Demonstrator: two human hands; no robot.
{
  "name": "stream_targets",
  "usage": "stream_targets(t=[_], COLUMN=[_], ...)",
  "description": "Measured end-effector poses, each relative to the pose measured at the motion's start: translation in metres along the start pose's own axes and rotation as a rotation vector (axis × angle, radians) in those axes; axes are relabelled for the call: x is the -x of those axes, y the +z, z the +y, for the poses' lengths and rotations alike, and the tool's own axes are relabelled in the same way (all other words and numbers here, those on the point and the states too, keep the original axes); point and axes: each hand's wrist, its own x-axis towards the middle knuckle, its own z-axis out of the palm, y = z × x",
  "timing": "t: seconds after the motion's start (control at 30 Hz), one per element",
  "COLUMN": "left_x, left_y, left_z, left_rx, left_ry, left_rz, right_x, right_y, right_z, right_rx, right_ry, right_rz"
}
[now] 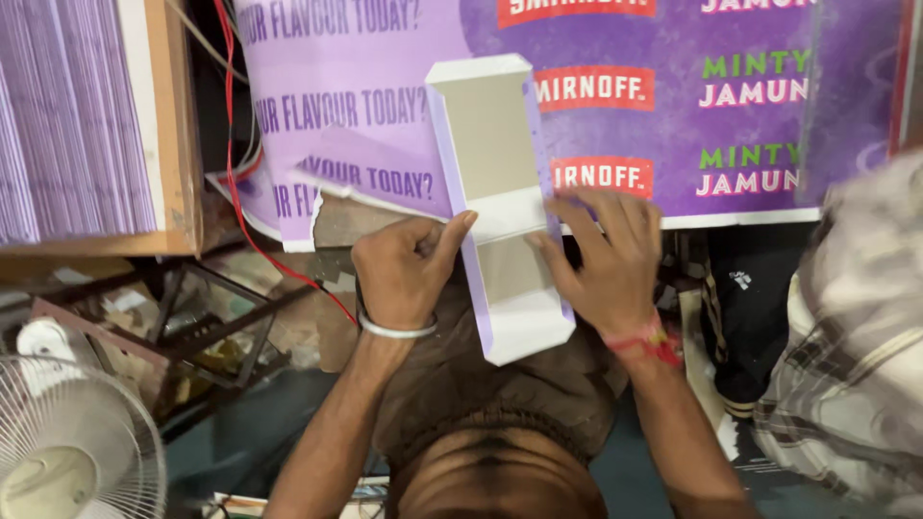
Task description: The person folds and assembles small white cardboard boxes from flat sheets. They fold the sides and press the edges to form the box shape, then place the completed boxes on the table.
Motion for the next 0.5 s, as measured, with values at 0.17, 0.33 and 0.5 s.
stream_targets(t=[0.17, 0.33, 0.5], left_x=[0.023, 0.005, -0.066], left_y=[-0.020, -0.008, 0.026], left_z=[0.033, 0.000, -0.045], left_rx=[0.144, 0.043, -0.171], left_ry=[0.032, 0.326, 0.211], left_rz=[0.011, 0.106, 0.095], right_x=[-0.041, -0.038, -0.036], right_y=[0.030, 0.047, 0.052], right_z=[0.014, 0.017, 0.020], right_rx=[0.034, 0.081, 0.107], right_ry=[-0.091, -0.131, -0.135], right_rz=[-0.092, -0.181, -0.186])
